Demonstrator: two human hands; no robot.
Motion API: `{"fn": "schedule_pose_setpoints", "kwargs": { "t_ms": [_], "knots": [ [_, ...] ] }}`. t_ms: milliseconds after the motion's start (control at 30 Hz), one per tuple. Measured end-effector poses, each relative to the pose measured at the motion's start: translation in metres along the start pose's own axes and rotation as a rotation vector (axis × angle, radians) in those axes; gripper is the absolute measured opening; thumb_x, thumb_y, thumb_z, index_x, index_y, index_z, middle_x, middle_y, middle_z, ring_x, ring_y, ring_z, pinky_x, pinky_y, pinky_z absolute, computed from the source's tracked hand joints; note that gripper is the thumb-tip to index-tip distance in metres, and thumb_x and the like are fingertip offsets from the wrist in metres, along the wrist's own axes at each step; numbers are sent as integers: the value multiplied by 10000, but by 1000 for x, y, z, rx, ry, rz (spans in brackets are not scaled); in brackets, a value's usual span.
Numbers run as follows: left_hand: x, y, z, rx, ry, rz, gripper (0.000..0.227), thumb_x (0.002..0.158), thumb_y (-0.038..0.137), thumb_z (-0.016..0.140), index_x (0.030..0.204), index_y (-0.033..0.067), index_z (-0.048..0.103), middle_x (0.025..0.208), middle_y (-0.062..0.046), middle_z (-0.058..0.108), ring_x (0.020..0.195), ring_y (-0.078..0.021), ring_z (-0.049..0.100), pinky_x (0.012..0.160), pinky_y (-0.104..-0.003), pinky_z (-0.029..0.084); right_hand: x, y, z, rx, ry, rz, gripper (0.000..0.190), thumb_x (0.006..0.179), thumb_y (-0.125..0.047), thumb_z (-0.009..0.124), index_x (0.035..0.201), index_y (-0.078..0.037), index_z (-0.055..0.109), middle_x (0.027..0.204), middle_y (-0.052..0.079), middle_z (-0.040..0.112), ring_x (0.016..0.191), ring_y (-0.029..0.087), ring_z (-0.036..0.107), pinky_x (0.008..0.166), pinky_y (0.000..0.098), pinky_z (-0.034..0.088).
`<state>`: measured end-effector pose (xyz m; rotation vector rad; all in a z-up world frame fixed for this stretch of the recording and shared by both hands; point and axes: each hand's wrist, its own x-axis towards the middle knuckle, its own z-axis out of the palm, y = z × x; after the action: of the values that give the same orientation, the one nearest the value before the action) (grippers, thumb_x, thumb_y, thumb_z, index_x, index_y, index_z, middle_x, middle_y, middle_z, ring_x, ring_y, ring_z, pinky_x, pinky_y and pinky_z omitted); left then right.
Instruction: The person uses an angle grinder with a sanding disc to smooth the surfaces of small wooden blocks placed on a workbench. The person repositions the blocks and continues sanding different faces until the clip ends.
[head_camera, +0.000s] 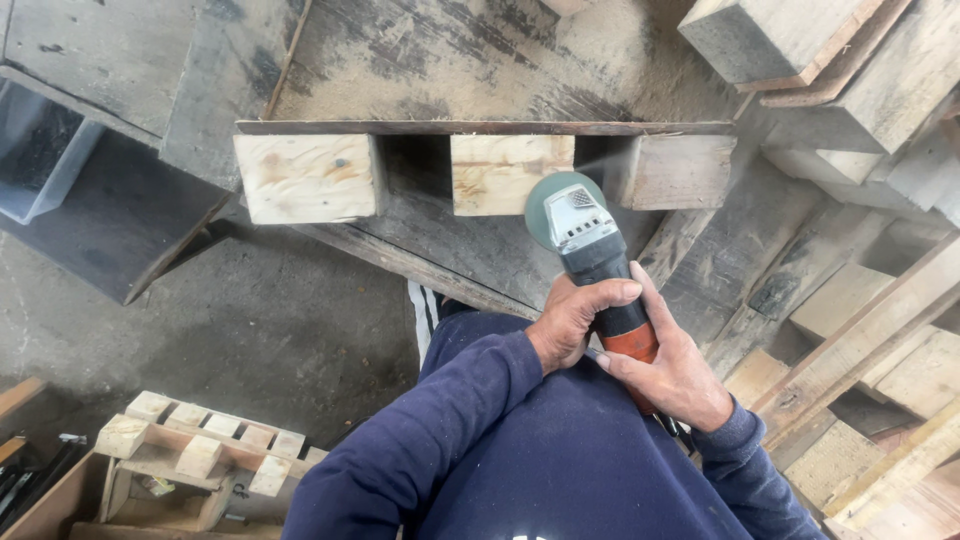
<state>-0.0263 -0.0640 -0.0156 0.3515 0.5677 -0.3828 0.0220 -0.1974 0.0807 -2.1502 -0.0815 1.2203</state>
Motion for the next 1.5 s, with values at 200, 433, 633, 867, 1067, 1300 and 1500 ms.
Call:
{"fn": "schedule_pose_setpoints", "kwargs": {
  "t_ms": [200, 433, 633, 867, 1067, 1300, 1500],
  "knots": [
    [16, -9, 13, 35, -61, -56, 487, 802, 301, 809, 1159, 24, 626, 1049, -111, 660, 1002, -222, 656, 925, -417, 560, -11, 11, -4, 39, 105, 14, 1150, 747, -256, 801, 1639, -97, 93, 1479, 212, 505, 1329, 295, 556, 1055, 420, 477],
    [14, 1, 15, 54, -100, -89, 463, 803, 272, 801, 1144, 10, 628, 1028, -110, 651, 981, -219, 656, 906, -418, 583, -18, -1, 10, 169, 180, 17, 1142, 748, -228, 778, 1641, -70, 85, 1418, 207, 536, 1273, 281, 591, 1017, 400, 514],
    [7, 21, -2, 23, -80, -94, 486, 802, 270, 806, 1167, 14, 613, 1050, -110, 638, 989, -217, 655, 915, -418, 581, -8, -20, 24, 53, 165, 21, 1118, 767, -228, 767, 1644, -83, 89, 1377, 214, 587, 1240, 281, 637, 1020, 391, 523],
    [-11, 43, -26, -68, -41, 31, 496, 823, 264, 817, 1190, 18, 592, 1075, -100, 627, 1007, -212, 635, 926, -401, 560, 11, -54, 34, -54, 62, -122, 1106, 784, -229, 779, 1637, -82, 90, 1378, 231, 594, 1245, 304, 633, 1034, 388, 497],
    [-52, 55, -40, -106, 25, 79, 475, 835, 283, 801, 1182, 45, 580, 1054, -77, 624, 992, -185, 632, 903, -385, 556, 12, -71, 52, -30, -91, -73, 1084, 758, -192, 745, 1640, -174, 116, 1248, 191, 692, 1145, 275, 712, 992, 373, 535],
    [-40, 27, -31, -29, 22, 26, 495, 810, 277, 807, 1185, 26, 603, 1051, -99, 656, 996, -210, 646, 917, -389, 555, -3, -38, 43, -25, -11, 3, 1089, 745, -216, 766, 1634, -195, 138, 1276, 201, 674, 1181, 297, 692, 1001, 390, 526],
    [-16, 5, -15, 95, -60, -89, 499, 795, 318, 807, 1156, 18, 640, 1014, -123, 681, 979, -226, 675, 905, -401, 566, -15, 4, 35, 0, 106, 60, 1141, 731, -275, 777, 1633, -183, 86, 1353, 218, 621, 1224, 329, 655, 1021, 422, 525]
  ]
}}
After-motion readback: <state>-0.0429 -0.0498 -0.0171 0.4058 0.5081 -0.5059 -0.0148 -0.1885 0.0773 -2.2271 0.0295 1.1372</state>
